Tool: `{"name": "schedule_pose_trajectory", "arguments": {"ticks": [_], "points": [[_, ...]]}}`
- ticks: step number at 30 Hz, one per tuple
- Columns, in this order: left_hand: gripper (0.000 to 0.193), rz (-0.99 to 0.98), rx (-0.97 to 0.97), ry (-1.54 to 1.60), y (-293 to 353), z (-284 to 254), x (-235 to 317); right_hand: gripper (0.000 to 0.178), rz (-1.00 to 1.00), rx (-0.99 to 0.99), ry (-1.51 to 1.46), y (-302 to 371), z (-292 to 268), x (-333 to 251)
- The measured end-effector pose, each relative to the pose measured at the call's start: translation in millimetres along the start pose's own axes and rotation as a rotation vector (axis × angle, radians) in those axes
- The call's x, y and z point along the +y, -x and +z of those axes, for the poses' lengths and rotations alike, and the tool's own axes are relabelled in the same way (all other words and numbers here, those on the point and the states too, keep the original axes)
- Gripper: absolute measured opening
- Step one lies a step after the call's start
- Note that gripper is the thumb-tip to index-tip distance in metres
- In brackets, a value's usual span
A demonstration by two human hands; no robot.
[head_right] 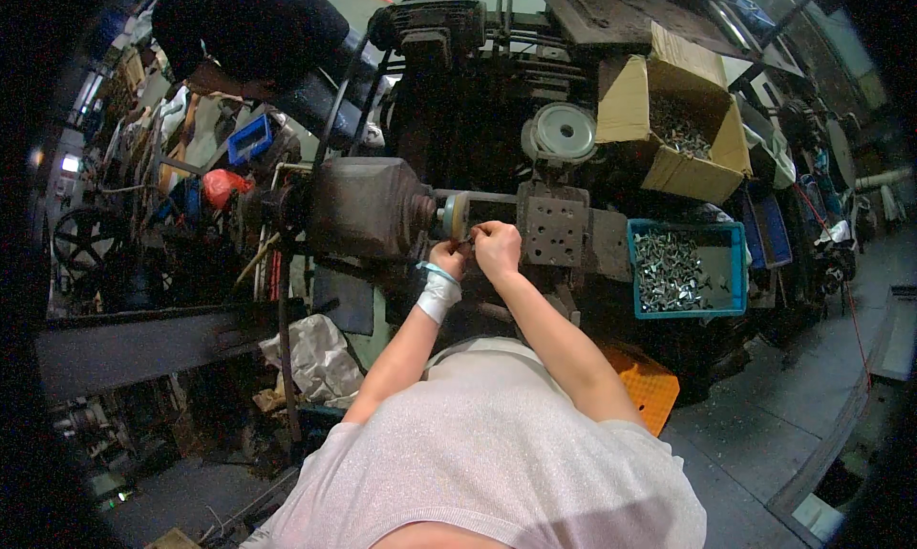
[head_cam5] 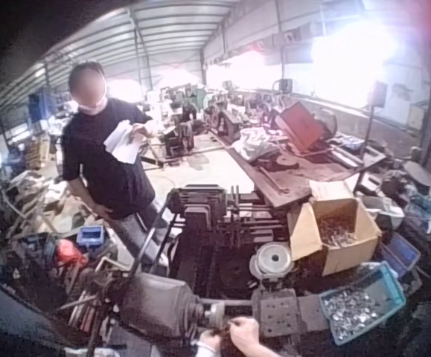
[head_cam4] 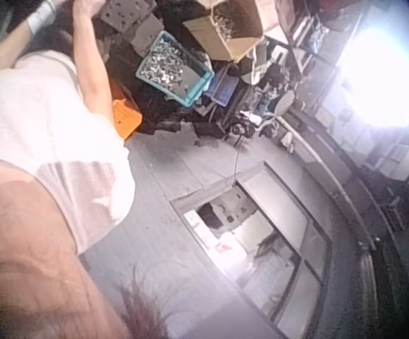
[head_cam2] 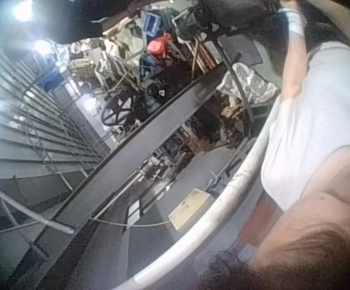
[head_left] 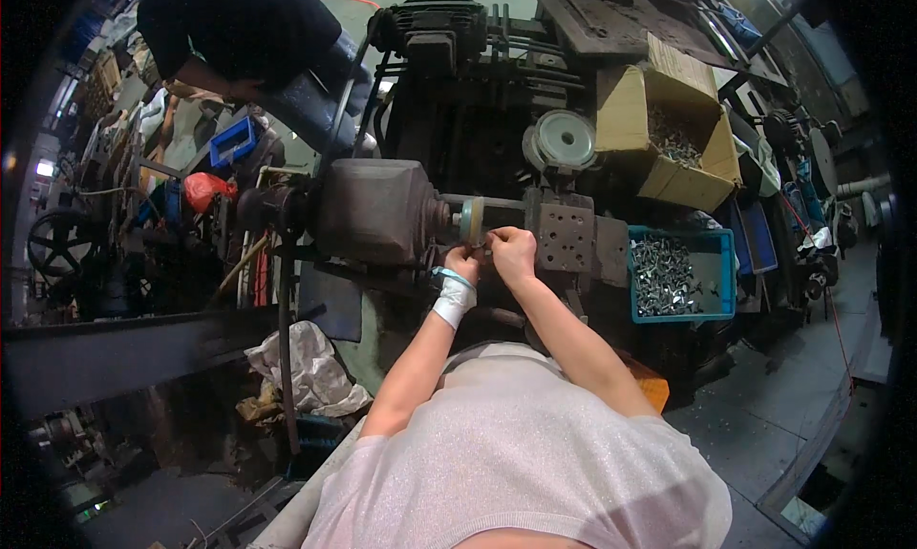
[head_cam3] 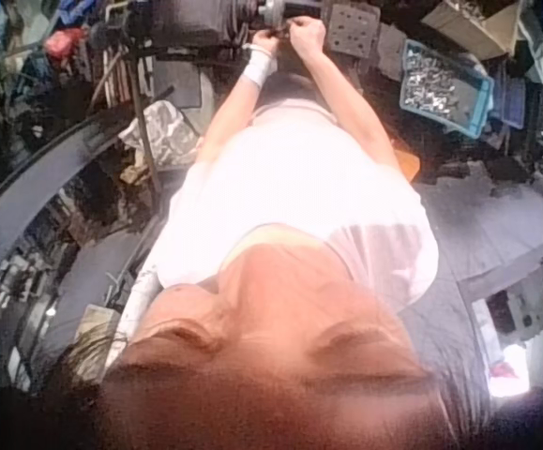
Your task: The person repeatedly picks up small metal parts from a blue bin and presses them against a rotating grinding wheel. After grinding, the person places the parts into a cardboard box. The task is performed one item at a time in a repetitive cycle.
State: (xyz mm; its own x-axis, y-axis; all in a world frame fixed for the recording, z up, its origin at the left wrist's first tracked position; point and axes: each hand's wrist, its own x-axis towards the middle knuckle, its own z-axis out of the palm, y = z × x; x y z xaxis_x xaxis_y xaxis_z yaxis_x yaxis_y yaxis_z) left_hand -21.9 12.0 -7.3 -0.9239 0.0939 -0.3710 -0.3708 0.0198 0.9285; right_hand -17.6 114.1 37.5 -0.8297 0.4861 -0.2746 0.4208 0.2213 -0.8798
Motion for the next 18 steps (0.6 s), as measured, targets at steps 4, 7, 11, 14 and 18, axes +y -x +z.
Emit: {"name": "schedule_pose_trajectory", "arguments": {"ticks": [4, 7, 11, 14, 18], "points": [[0.018, -0.036, 0.013, -0.043, 9, 2, 20, 0.013, -0.047, 0.026, -0.015, -1, 3, 6], [0.019, 0.0, 0.004, 0.018, 10, 4, 23, 0.013, -0.02, 0.021, -0.038, -1, 3, 5], [0.019, -0.026, 0.017, -0.03, 9, 3, 21, 0.014, -0.037, 0.039, -0.04, 0, 4, 5], [0.017, 0.026, -0.006, 0.011, 10, 1, 16, 0.013, -0.078, 0.04, -0.065, 2, 4, 8], [0.02, -0.039, -0.119, 0.079, 23, -9, 16, 0.014, 0.037, -0.089, -0.248, 14, -11, 3]]}}
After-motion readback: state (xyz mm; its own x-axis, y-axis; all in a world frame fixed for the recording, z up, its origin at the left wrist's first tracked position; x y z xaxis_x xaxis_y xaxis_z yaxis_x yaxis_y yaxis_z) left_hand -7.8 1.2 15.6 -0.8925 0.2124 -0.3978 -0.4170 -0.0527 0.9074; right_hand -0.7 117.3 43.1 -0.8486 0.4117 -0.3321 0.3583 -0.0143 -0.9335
